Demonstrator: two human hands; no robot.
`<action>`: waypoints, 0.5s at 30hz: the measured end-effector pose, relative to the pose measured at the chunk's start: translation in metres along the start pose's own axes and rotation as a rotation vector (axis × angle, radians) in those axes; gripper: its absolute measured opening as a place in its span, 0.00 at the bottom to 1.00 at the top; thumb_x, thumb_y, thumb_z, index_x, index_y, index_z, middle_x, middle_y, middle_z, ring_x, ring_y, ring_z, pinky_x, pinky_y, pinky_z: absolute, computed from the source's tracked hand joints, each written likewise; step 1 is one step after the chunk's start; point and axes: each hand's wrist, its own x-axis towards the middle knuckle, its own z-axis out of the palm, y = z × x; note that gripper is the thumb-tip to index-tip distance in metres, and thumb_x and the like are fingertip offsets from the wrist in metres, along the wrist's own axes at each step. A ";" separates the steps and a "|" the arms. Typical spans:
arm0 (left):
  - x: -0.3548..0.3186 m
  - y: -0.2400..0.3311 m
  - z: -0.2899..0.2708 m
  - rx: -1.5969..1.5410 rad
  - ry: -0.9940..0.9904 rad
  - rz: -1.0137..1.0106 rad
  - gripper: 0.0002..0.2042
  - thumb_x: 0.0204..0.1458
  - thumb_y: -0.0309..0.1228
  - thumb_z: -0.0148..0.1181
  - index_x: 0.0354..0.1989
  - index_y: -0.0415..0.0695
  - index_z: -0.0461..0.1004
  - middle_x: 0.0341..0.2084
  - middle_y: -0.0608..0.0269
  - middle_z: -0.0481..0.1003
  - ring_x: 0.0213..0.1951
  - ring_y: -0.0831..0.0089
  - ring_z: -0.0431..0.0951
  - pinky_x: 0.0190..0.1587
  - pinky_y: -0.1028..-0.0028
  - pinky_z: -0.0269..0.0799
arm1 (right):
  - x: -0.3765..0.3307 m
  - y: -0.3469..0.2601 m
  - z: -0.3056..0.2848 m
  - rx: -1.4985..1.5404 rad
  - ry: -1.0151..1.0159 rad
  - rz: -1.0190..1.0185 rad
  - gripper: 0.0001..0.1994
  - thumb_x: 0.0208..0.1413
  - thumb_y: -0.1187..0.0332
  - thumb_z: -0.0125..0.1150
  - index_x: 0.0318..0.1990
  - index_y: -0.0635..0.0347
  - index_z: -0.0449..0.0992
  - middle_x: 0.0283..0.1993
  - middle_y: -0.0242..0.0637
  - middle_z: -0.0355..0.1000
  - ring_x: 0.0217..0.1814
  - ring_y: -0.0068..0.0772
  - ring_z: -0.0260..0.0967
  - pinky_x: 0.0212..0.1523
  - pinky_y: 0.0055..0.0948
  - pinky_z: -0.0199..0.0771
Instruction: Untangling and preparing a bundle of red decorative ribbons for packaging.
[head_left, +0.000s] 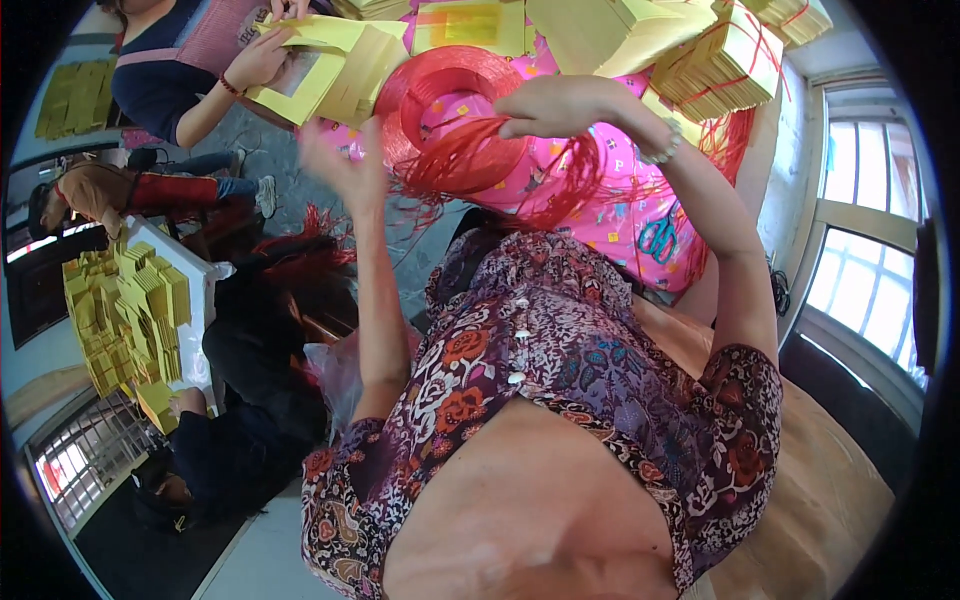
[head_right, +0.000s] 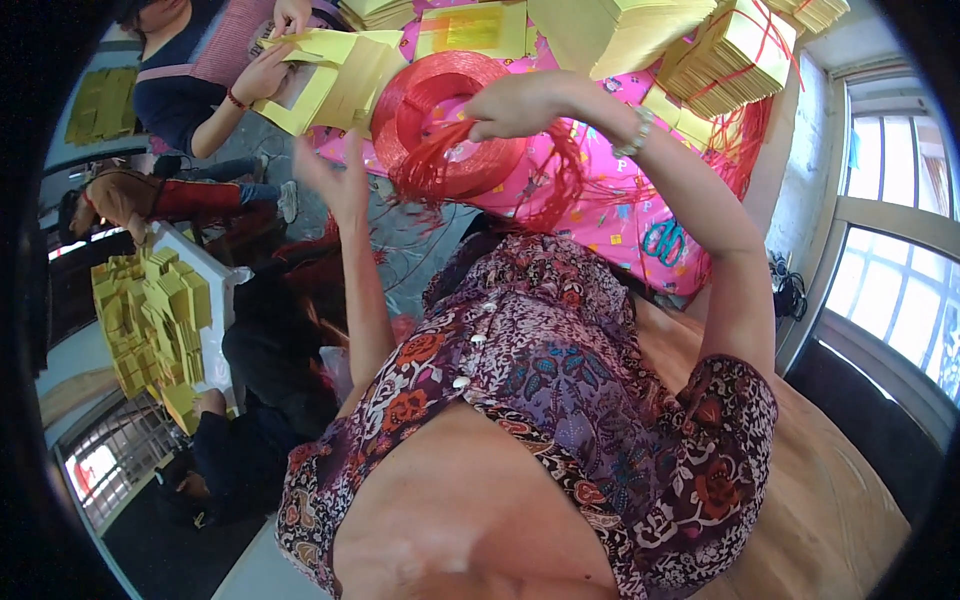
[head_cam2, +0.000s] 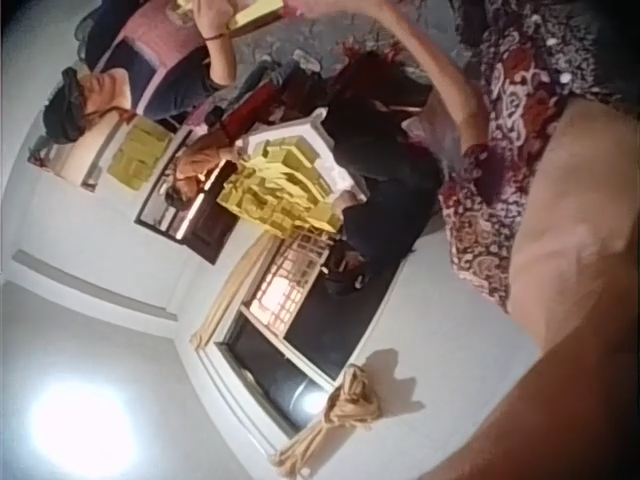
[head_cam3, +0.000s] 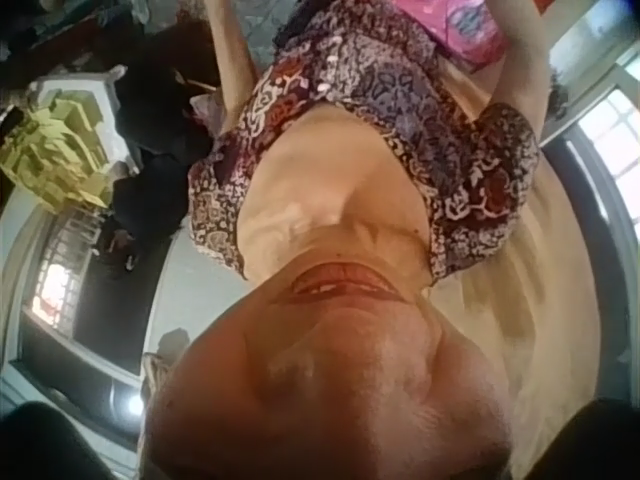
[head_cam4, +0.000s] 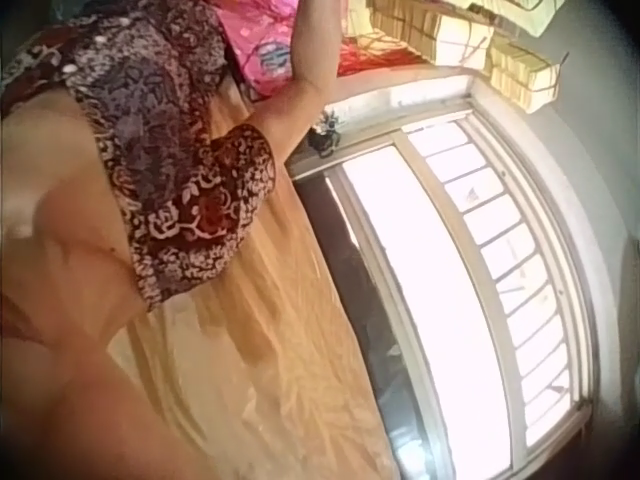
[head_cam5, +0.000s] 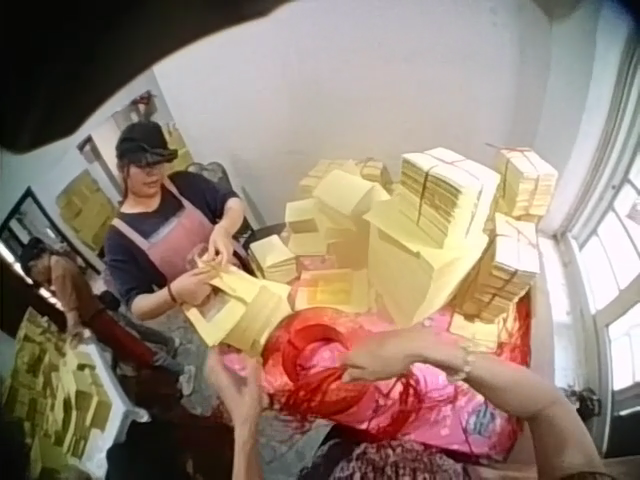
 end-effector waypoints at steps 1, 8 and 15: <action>0.015 0.027 -0.004 -0.350 -0.281 0.053 0.36 0.46 0.36 0.60 0.60 0.34 0.48 0.53 0.45 0.61 0.53 0.57 0.64 0.51 0.62 0.62 | 0.010 -0.006 -0.002 0.000 -0.003 -0.005 0.19 0.57 0.56 0.44 0.39 0.67 0.68 0.34 0.50 0.70 0.39 0.49 0.67 0.40 0.41 0.64; 0.037 0.081 -0.016 -0.529 -1.201 0.287 0.25 0.55 0.41 0.50 0.54 0.37 0.55 0.40 0.43 0.70 0.44 0.52 0.71 0.44 0.63 0.65 | 0.023 -0.013 -0.016 0.260 -0.216 -0.039 0.17 0.58 0.57 0.46 0.31 0.65 0.68 0.22 0.34 0.63 0.24 0.27 0.61 0.27 0.28 0.64; 0.043 0.079 -0.047 -0.365 -1.164 0.407 0.19 0.56 0.34 0.46 0.52 0.36 0.57 0.24 0.42 0.70 0.31 0.48 0.73 0.31 0.58 0.64 | 0.005 -0.014 -0.018 0.502 -0.307 -0.188 0.16 0.58 0.57 0.46 0.35 0.63 0.68 0.24 0.28 0.60 0.25 0.19 0.60 0.25 0.21 0.64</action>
